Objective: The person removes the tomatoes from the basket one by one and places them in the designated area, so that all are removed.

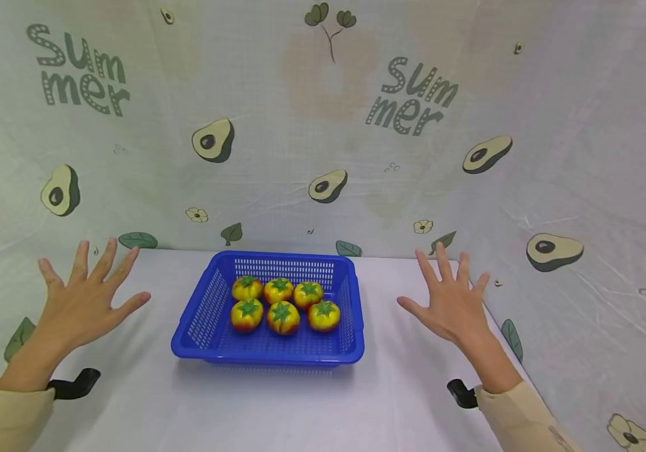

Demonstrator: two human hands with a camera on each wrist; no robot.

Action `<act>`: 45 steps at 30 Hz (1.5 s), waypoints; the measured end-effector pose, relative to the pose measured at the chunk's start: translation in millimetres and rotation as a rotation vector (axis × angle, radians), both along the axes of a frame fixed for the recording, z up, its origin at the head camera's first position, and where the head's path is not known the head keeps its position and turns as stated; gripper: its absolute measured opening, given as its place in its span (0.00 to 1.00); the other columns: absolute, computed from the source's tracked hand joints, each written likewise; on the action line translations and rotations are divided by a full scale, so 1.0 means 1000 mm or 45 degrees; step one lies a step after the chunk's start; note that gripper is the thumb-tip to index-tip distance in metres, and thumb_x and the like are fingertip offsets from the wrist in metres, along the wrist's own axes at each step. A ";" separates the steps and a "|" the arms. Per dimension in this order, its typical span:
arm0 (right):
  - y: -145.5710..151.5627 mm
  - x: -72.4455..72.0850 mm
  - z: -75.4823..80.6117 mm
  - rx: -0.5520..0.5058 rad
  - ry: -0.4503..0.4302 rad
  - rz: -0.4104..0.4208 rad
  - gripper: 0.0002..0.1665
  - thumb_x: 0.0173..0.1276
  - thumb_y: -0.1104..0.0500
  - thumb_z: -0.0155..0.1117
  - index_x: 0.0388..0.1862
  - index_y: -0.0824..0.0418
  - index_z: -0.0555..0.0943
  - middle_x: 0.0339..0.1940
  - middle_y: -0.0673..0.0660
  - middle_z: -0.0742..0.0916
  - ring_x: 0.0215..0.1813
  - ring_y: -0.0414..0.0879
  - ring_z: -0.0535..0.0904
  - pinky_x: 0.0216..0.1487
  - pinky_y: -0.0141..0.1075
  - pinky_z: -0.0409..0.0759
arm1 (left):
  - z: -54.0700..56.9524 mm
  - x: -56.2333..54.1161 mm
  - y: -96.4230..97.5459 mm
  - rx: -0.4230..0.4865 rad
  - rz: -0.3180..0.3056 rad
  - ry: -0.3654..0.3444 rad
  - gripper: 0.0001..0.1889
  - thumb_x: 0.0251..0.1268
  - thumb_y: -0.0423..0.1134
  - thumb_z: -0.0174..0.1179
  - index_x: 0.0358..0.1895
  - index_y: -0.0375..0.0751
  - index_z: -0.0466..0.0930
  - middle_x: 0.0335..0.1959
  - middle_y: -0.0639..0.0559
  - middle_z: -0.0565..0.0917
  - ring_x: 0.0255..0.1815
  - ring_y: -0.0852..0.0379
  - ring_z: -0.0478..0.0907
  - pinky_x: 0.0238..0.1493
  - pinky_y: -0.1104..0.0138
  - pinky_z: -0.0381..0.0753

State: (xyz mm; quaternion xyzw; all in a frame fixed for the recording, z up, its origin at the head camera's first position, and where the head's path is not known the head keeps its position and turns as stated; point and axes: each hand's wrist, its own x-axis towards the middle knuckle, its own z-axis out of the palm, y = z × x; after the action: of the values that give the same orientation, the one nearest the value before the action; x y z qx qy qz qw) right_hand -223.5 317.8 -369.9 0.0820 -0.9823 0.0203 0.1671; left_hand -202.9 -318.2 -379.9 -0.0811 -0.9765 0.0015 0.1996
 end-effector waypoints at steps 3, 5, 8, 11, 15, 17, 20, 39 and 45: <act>-0.008 -0.002 0.005 -0.004 -0.010 0.009 0.67 0.65 0.22 0.63 0.90 0.50 0.47 0.88 0.71 0.51 0.82 0.86 0.40 0.65 0.90 0.38 | 0.000 -0.001 0.002 0.004 -0.003 0.000 0.52 0.71 0.71 0.56 0.89 0.54 0.43 0.88 0.35 0.41 0.85 0.28 0.22 0.67 0.24 0.10; -0.014 -0.004 0.009 -0.010 -0.013 0.020 0.66 0.66 0.23 0.63 0.90 0.51 0.48 0.88 0.70 0.50 0.82 0.85 0.40 0.66 0.89 0.38 | 0.000 -0.003 0.003 0.014 -0.004 -0.002 0.51 0.72 0.71 0.55 0.89 0.54 0.43 0.88 0.35 0.41 0.85 0.28 0.22 0.67 0.24 0.10; -0.022 -0.008 0.015 -0.016 -0.009 0.040 0.66 0.66 0.23 0.63 0.90 0.50 0.47 0.89 0.69 0.51 0.83 0.84 0.40 0.67 0.88 0.40 | 0.000 -0.004 0.006 0.041 -0.006 -0.004 0.51 0.72 0.72 0.54 0.89 0.54 0.43 0.88 0.33 0.42 0.85 0.27 0.23 0.67 0.25 0.10; -0.032 -0.013 0.021 -0.026 0.009 0.069 0.65 0.66 0.24 0.63 0.90 0.49 0.46 0.89 0.69 0.52 0.83 0.83 0.43 0.69 0.87 0.43 | -0.002 -0.005 0.008 0.078 -0.017 0.001 0.51 0.72 0.71 0.55 0.89 0.53 0.44 0.87 0.32 0.44 0.85 0.25 0.25 0.67 0.23 0.12; -0.045 -0.020 0.027 -0.045 0.031 0.114 0.64 0.67 0.27 0.65 0.90 0.50 0.48 0.88 0.69 0.54 0.84 0.81 0.45 0.71 0.85 0.46 | -0.006 -0.005 0.012 0.123 -0.043 -0.001 0.51 0.72 0.70 0.57 0.89 0.53 0.44 0.87 0.30 0.45 0.85 0.22 0.29 0.67 0.19 0.17; -0.049 -0.023 0.029 -0.056 0.038 0.131 0.63 0.67 0.29 0.66 0.90 0.51 0.49 0.88 0.69 0.54 0.84 0.80 0.45 0.72 0.84 0.48 | -0.006 -0.006 0.014 0.141 -0.056 -0.008 0.52 0.72 0.70 0.56 0.89 0.53 0.42 0.86 0.30 0.45 0.84 0.21 0.31 0.67 0.18 0.19; -0.056 -0.029 0.032 -0.076 0.042 0.160 0.62 0.68 0.30 0.66 0.90 0.52 0.50 0.88 0.69 0.55 0.85 0.77 0.46 0.74 0.81 0.50 | -0.007 -0.009 0.018 0.173 -0.073 -0.018 0.52 0.73 0.70 0.56 0.89 0.52 0.41 0.86 0.29 0.44 0.84 0.20 0.33 0.67 0.17 0.23; -0.100 -0.056 0.047 -0.334 -0.193 0.294 0.59 0.71 0.32 0.67 0.90 0.45 0.47 0.90 0.63 0.54 0.87 0.69 0.51 0.72 0.75 0.64 | -0.011 -0.011 0.038 0.566 -0.203 -0.274 0.51 0.76 0.61 0.61 0.89 0.50 0.39 0.87 0.30 0.41 0.83 0.19 0.42 0.64 0.15 0.51; -0.111 -0.062 0.048 -0.381 -0.240 0.352 0.59 0.71 0.34 0.69 0.90 0.47 0.49 0.89 0.64 0.55 0.86 0.69 0.52 0.72 0.76 0.64 | -0.012 -0.011 0.046 0.663 -0.228 -0.355 0.51 0.77 0.58 0.62 0.89 0.49 0.38 0.87 0.28 0.41 0.83 0.19 0.44 0.65 0.17 0.53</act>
State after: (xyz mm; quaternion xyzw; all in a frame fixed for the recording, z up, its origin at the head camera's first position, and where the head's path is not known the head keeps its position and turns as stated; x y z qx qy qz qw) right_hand -285.8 206.9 -322.1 0.1880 -0.9590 0.1961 0.0804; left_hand -213.8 -271.9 -391.7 -0.1123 -0.9510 -0.2776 0.0771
